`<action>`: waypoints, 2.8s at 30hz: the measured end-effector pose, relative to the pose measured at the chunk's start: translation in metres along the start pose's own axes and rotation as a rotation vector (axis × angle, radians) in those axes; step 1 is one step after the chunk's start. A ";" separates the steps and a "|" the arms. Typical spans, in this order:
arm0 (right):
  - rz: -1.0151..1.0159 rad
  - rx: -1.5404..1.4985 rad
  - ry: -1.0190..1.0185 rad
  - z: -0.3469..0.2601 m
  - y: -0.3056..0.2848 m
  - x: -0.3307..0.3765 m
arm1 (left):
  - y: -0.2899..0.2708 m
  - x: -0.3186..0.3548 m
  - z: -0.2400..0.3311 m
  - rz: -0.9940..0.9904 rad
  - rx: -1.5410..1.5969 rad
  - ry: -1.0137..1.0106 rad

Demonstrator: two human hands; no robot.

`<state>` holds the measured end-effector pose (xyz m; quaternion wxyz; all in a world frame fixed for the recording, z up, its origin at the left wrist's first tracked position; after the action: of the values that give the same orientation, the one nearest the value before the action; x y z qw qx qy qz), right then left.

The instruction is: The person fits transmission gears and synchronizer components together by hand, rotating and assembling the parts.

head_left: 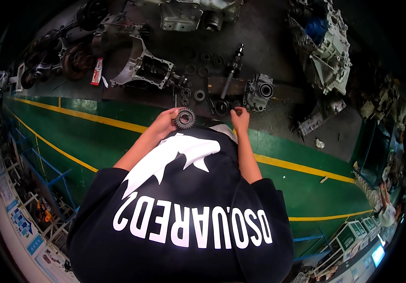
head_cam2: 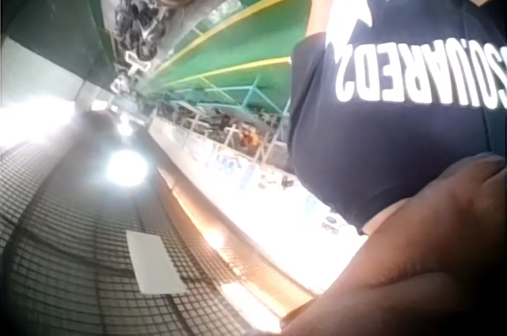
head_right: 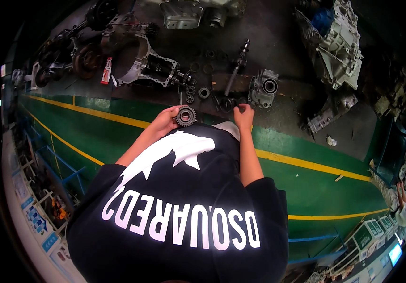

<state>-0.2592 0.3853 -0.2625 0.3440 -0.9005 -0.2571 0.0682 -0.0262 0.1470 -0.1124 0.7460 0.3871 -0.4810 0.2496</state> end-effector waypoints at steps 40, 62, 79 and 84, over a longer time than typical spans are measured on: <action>-0.425 -0.778 0.518 -0.209 0.049 0.018 | -0.018 -0.057 0.048 -0.283 -0.189 -0.265; -0.608 0.475 -0.553 -0.229 0.215 -0.155 | -0.187 -0.021 0.042 0.181 -0.059 -0.094; -0.750 -0.041 -0.460 -0.384 0.117 -0.057 | -0.129 -0.027 0.083 -0.192 0.150 0.109; -0.522 0.178 -0.509 -0.387 0.091 -0.049 | -0.101 -0.029 0.102 -0.305 0.029 0.156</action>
<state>-0.1473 0.0770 -0.0325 0.3517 -0.7255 -0.5484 0.2219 -0.0165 0.0050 -0.1486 0.8048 0.4456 -0.3536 0.1697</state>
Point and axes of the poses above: each hand's wrist, its own x-axis away from the middle knuckle, its own y-axis out of the palm, z = x × y, the point moved 8 cm from there along -x, towards the middle knuckle, and after that the axes turned 13 degrees about -y, right-handed, at the moved point
